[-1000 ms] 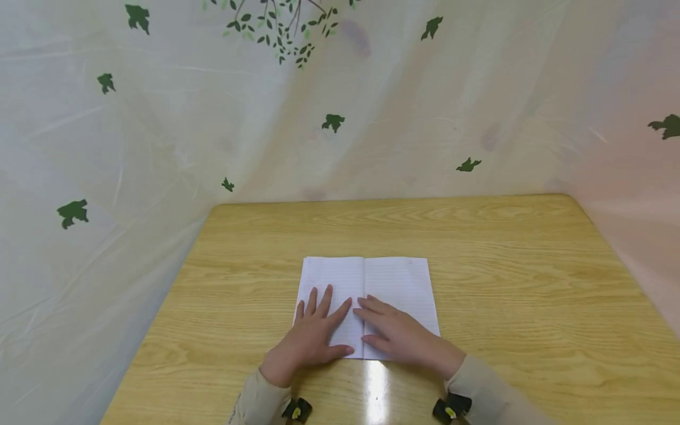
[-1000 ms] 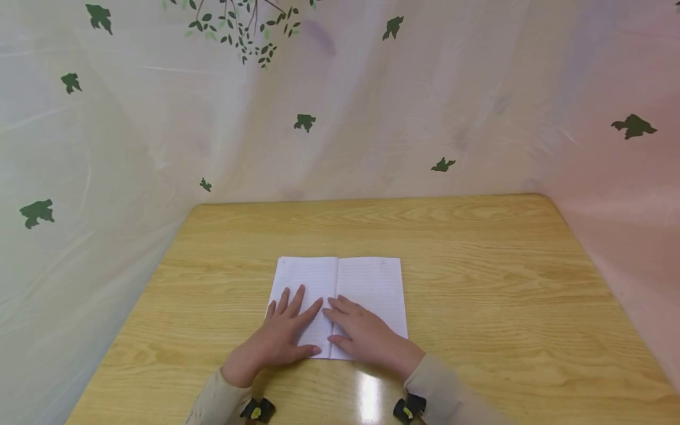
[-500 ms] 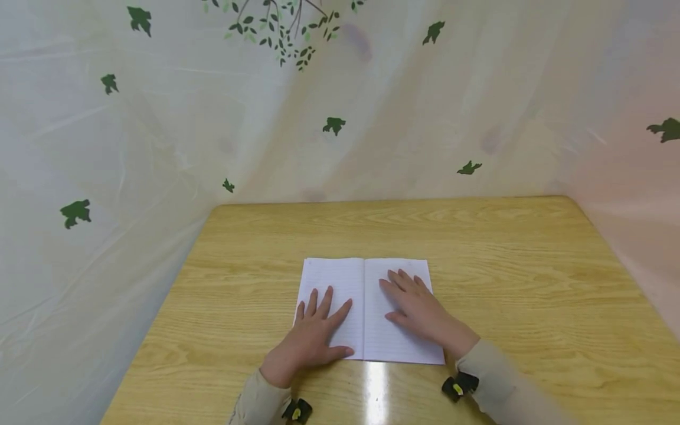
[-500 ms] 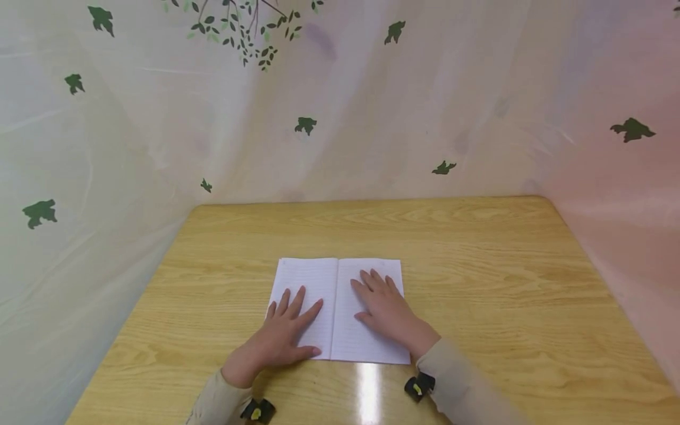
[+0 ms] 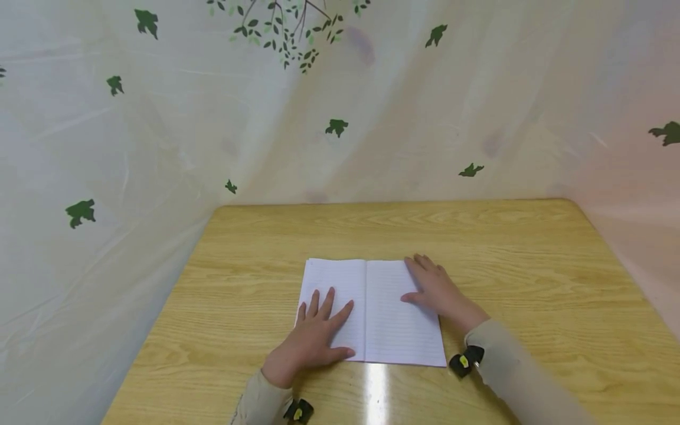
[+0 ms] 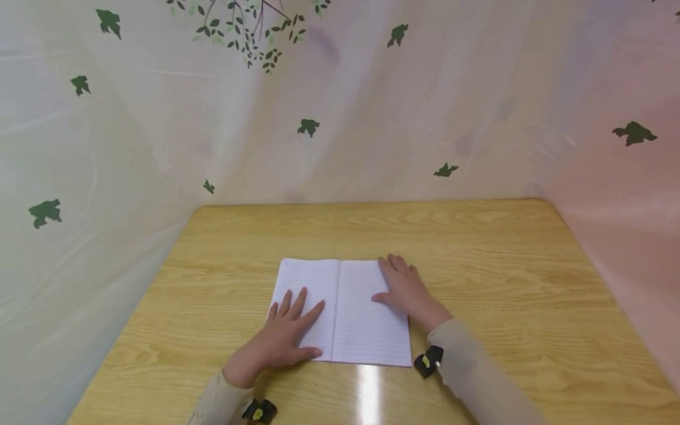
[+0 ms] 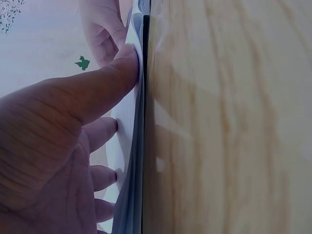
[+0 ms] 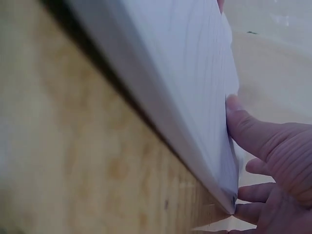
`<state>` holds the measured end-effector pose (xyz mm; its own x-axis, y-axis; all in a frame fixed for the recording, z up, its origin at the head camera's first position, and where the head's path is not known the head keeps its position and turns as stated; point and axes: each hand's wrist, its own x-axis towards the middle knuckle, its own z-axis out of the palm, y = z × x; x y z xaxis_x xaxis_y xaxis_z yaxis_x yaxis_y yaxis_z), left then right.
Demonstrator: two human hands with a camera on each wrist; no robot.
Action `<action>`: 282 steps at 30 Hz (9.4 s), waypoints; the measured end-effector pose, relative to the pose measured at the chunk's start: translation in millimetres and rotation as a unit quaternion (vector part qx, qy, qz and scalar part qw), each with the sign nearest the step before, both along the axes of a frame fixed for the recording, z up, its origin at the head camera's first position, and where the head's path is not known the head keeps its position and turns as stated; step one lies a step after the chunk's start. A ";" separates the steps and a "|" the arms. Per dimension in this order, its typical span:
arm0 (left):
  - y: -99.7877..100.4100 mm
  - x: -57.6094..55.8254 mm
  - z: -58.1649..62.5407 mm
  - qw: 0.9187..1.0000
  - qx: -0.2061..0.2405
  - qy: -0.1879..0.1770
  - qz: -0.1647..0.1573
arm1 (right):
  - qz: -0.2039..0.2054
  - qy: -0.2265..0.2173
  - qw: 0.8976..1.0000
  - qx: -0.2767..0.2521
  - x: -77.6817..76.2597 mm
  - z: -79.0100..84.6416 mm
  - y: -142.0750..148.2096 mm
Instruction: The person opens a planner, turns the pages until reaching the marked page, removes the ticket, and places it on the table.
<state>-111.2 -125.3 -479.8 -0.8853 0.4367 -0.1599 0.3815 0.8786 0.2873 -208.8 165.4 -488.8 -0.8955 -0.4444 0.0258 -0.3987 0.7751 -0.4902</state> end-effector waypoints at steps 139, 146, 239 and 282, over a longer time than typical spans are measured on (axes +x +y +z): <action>-3.2 0.3 -0.1 1.000 0.013 -0.002 -0.005 | -0.101 0.037 0.993 -0.046 26.3 2.8 -40.6; -3.1 0.9 1.6 1.000 0.016 -0.007 -0.006 | -0.122 -0.004 0.991 -0.053 9.4 2.8 -37.5; -6.1 3.1 2.5 0.959 -0.005 0.084 0.270 | -0.186 0.001 0.982 0.027 48.3 4.9 110.4; -17.7 -11.6 21.8 0.832 0.425 -0.013 0.356 | -0.184 0.007 0.982 0.043 49.8 2.4 108.3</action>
